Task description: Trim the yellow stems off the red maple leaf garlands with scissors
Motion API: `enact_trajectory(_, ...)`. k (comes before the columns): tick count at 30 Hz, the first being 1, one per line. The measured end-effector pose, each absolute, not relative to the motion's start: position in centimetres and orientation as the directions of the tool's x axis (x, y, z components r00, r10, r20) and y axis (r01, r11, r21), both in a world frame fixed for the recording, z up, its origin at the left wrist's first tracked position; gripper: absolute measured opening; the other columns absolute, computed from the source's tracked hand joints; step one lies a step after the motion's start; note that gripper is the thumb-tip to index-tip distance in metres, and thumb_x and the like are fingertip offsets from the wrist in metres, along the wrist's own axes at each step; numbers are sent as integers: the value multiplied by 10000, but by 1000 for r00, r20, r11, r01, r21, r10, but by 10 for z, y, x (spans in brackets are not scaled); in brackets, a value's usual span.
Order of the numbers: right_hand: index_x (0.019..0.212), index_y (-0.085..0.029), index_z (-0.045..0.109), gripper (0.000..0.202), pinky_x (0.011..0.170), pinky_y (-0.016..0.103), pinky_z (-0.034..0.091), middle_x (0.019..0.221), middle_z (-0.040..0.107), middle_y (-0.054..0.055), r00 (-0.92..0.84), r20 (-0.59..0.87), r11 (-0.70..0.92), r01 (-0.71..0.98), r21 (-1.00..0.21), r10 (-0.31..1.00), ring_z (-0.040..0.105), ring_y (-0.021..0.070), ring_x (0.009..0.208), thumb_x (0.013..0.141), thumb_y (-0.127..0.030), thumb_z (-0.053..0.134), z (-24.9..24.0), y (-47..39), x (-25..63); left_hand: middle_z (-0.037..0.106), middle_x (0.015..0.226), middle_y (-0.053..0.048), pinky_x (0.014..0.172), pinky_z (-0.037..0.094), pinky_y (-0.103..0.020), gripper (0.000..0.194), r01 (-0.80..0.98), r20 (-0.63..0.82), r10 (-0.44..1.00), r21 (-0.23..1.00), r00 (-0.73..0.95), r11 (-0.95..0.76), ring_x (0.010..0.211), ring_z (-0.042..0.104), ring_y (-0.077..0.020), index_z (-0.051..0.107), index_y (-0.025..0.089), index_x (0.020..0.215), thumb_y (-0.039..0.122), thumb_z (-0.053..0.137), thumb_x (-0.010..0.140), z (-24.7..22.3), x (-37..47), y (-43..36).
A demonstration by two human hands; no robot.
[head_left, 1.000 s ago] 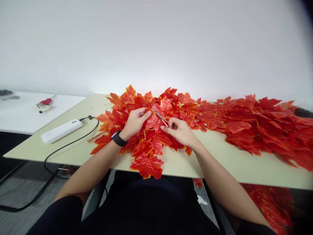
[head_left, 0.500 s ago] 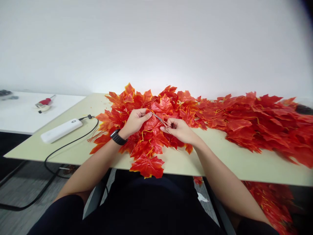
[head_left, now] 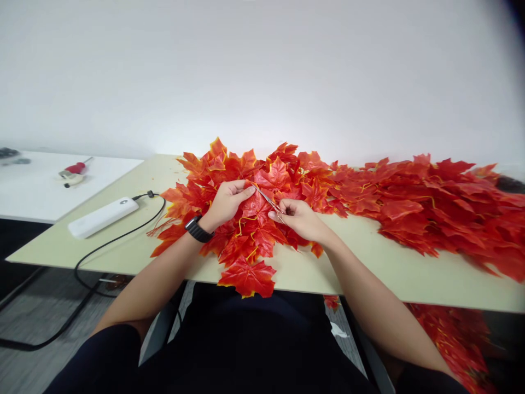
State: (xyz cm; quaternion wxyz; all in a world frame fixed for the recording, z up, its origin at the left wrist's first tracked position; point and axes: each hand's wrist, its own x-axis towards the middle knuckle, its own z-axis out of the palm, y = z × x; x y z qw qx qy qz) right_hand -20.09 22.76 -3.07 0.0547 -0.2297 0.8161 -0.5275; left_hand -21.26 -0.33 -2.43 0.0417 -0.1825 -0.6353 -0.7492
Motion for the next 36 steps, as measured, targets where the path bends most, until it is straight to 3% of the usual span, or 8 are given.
enact_trajectory(36,686,-191,391,608,567,249,273,656,397,-31,-901,228,255,-334,-907,-370,334,102,626,809,-637,786,-50,215,-197,669,712,-11,598,421,-234,366,381,389,57,918,-920,-111,617,529,-99,728,134,788,484,833,785,-25,-208,0)
